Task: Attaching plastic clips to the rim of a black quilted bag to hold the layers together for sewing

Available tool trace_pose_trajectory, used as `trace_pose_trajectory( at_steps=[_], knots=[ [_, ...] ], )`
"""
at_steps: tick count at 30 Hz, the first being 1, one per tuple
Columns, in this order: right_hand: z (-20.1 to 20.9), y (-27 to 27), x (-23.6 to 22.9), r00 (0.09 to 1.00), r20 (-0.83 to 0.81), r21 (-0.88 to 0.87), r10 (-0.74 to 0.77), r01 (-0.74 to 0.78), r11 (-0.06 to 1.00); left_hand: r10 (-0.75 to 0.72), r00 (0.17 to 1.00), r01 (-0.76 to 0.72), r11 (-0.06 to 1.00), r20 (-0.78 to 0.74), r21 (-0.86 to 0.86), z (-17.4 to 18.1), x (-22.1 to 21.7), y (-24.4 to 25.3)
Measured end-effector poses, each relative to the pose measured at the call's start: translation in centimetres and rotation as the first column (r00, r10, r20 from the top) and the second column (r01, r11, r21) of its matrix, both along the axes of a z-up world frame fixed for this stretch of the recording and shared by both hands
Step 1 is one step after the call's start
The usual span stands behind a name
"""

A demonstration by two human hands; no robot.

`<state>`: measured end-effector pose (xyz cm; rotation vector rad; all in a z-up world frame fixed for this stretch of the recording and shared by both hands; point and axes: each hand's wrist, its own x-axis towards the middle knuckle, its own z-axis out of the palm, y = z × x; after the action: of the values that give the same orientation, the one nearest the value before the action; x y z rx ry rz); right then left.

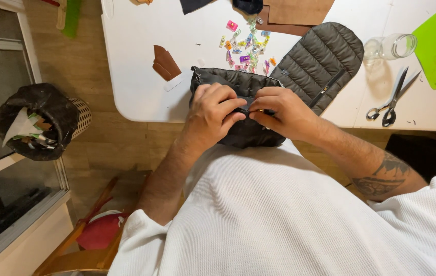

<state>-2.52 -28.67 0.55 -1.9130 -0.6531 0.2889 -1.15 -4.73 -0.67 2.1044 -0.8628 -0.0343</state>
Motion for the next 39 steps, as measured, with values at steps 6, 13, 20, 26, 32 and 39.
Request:
trace_pose_trajectory(
  at_steps=[6,13,20,26,32,39],
  knots=[
    [-1.5,-0.2,-0.5,1.0,0.013,-0.022,-0.012,0.012,1.0,0.017,1.0,-0.018,0.998,0.017,0.065,0.1,-1.1,-0.1],
    [-4.3,-2.8,3.0,0.936,-0.345,0.095,0.069,-0.038,0.995,0.037,0.998,-0.034,0.997,-0.042,0.071,-0.2,-1.8,-1.2],
    [-29.5,-8.5,10.4,0.76,-0.048,-0.643,-0.648,0.473,0.602,0.028,0.997,-0.02,0.994,-0.071,0.111,1.0,-1.1,-1.6],
    [-29.4,-7.8,11.9,0.707,0.062,-0.614,-0.705,0.584,0.531,0.034,0.996,-0.021,0.988,-0.087,0.15,1.1,-0.9,-1.3],
    [-17.8,-7.8,9.2,0.713,-0.081,-0.375,-0.696,0.626,0.684,0.03,0.995,-0.018,0.992,-0.094,0.124,0.2,-1.1,-1.4],
    [0.0,-4.1,4.8,0.9,-0.353,-0.065,-0.256,0.25,0.966,-0.048,0.991,0.057,0.996,-0.126,0.068,-1.7,-0.7,-1.6]
  ],
)
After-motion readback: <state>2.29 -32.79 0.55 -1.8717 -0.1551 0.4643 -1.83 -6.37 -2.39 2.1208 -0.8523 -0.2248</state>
